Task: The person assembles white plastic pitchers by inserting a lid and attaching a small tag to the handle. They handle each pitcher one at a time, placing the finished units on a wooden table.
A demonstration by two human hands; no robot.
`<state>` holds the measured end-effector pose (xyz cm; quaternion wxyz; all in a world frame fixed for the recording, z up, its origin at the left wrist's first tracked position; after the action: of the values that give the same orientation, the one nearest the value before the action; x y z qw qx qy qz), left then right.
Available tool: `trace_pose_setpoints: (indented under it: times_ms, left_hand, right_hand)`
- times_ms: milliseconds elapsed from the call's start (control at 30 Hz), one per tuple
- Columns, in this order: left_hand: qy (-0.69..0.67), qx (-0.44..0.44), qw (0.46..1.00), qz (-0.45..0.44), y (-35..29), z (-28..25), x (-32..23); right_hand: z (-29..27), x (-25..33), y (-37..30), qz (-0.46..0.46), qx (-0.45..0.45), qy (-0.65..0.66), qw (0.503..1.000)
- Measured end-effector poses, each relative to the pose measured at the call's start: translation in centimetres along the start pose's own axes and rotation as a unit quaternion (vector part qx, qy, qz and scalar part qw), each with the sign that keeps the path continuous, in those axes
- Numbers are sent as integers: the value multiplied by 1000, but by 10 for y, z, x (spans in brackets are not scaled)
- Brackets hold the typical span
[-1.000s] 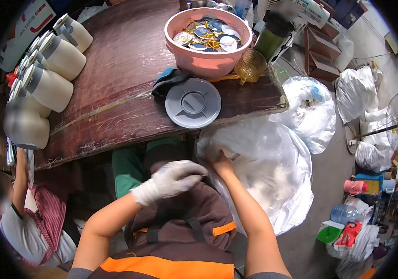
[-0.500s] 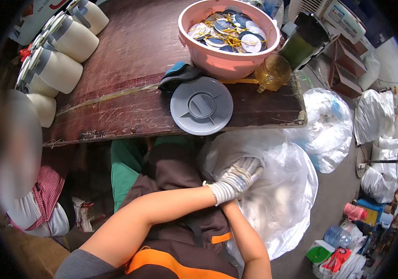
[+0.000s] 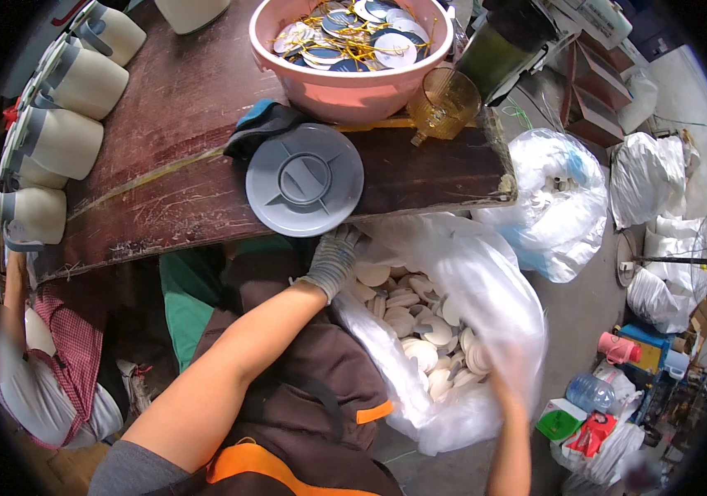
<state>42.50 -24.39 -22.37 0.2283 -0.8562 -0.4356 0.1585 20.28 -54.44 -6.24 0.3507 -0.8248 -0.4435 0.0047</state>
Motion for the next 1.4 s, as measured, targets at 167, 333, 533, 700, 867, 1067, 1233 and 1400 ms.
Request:
trace_pose_setpoints:
  times_ms: [167,333,533,700,867,1067,1233,1400]
  left_hand:
    - [-22,59,998,20,10,-11,-13]
    - [-317,92,940,-87,71,1,10]
    - [-196,222,952,-83,63,-6,-1]
    - [-72,410,905,-88,58,0,5]
    - [-107,210,969,-80,53,-34,-31]
    - [-70,7,957,280,-57,-96,-162]
    - [-159,95,862,472,-200,-13,-215]
    - [85,369,803,460,-239,-7,-226]
  right_hand:
    - [-119,-14,17,-117,-77,253,957]
    - [-113,25,188,-132,-195,-124,964]
    - [-44,-195,280,14,-48,-146,988]
    - [86,-280,165,154,99,-93,979]
    - [134,-301,89,207,37,-136,968]
    - [142,-317,59,212,4,-208,955]
    - [123,-340,37,207,14,-253,945]
    - [66,-316,36,190,118,61,973]
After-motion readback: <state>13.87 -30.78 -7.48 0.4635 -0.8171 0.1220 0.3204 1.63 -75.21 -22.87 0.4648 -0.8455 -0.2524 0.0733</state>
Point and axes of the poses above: each hand's wrist, its own y-axis towards the middle knuckle, its own z-axis out of the palm, x = y × z, the point moved 4 cm from there along y, towards the middle knuckle, and after that the axes turned 12 degrees about x, right-handed, at the moved point
